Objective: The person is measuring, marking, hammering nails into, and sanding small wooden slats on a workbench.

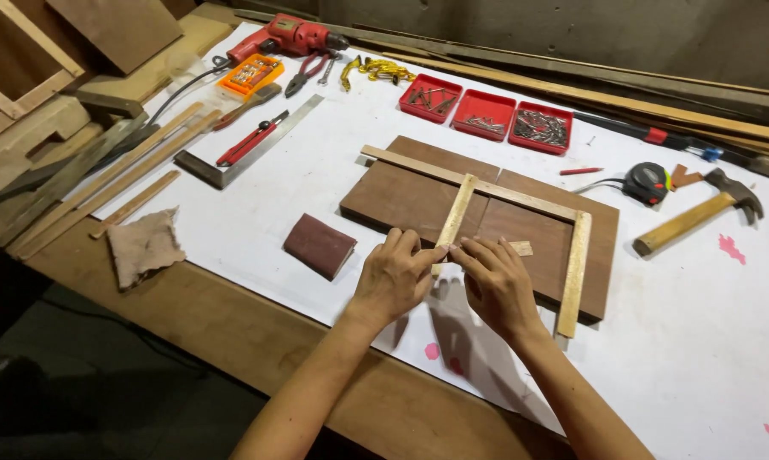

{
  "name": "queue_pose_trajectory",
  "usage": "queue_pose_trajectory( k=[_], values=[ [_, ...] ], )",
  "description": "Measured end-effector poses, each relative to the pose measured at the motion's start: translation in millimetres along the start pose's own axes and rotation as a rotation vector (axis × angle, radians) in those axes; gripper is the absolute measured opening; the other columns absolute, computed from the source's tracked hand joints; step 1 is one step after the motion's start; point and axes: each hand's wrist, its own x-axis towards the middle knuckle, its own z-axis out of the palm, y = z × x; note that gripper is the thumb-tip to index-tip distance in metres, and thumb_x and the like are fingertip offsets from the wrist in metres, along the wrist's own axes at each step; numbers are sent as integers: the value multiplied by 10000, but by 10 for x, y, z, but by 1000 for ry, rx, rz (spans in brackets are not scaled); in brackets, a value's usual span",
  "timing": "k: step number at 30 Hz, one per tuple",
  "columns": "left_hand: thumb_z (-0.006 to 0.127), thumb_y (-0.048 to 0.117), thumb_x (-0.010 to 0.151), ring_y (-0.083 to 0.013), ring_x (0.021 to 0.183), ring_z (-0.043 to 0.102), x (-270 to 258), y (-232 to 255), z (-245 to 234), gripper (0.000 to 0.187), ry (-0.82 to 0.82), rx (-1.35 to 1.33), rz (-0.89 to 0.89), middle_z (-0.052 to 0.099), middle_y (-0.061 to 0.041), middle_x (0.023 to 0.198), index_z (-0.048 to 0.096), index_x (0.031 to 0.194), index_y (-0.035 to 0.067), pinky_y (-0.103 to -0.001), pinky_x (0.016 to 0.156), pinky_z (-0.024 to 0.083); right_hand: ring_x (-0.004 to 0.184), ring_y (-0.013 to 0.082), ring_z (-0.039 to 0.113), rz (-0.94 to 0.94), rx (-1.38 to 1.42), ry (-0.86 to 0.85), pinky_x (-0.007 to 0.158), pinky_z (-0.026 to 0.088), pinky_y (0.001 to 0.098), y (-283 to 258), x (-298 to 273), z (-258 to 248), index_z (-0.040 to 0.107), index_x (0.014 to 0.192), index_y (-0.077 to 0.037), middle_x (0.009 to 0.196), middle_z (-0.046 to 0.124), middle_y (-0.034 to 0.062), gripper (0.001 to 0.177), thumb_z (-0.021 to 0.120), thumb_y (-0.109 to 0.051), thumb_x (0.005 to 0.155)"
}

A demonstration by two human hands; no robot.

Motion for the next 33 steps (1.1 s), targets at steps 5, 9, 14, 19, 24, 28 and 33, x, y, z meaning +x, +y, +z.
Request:
queue_pose_trajectory(
  k=[5, 9, 14, 19, 24, 28, 33],
  values=[
    [736, 69, 818, -215, 858, 557, -206, -369, -125, 363, 13, 58, -75, 562, -42, 883, 772, 1153, 203, -354, 689, 533, 1234, 288, 636, -74, 68, -9, 1119, 464, 530, -257, 298, 229, 702, 1252, -109, 1273, 696, 97, 406, 660, -15, 859],
    [734, 57, 822, -214, 874, 563, -333, -613, -308, 339, 54, 81, -140, 569, -33, 875, 782, 1127, 198, -372, 716, 523, 1235, 297, 624, -104, 107, -41, 1110, 451, 539, -469, 526, 451, 698, 1263, -115, 1288, 692, 104, 405, 657, -24, 870],
    [739, 66, 840, -222, 866, 564, -472, -924, -558, 300, 123, 105, -162, 582, -48, 882, 785, 1118, 170, -378, 738, 520, 1255, 289, 614, -143, 129, -82, 1130, 437, 531, -692, 788, 800, 700, 1269, -128, 1302, 685, 105, 409, 653, -21, 876],
    [721, 39, 856, -217, 834, 564, -576, -1251, -679, 299, 83, 165, -250, 605, -47, 877, 793, 1119, 163, -354, 674, 510, 1264, 284, 607, -195, 144, -85, 1146, 418, 527, -906, 1046, 1104, 702, 1276, -148, 1313, 684, 102, 444, 660, -4, 859],
    [729, 29, 804, -220, 864, 561, -642, -1555, -753, 357, 116, 204, -294, 605, -48, 877, 794, 1126, 170, -357, 725, 519, 1233, 314, 605, -205, 245, -114, 1106, 430, 512, -1127, 1346, 1237, 696, 1269, -95, 1276, 686, 129, 505, 714, -23, 769],
    [725, 27, 813, -219, 878, 563, -623, -1759, -798, 353, 122, 221, -332, 611, -44, 883, 792, 1130, 168, -362, 745, 515, 1201, 311, 619, -222, 266, -114, 1080, 454, 496, -1194, 1542, 1427, 709, 1237, -83, 1250, 698, 122, 462, 710, -16, 781],
    [708, 27, 861, -219, 889, 558, -573, -2047, -778, 321, 91, 224, -387, 616, -47, 893, 788, 1140, 164, -367, 751, 506, 1152, 296, 639, -206, 311, -85, 1020, 493, 464, -1228, 1747, 1643, 739, 1209, -94, 1216, 715, 115, 361, 633, 24, 885]
  ],
)
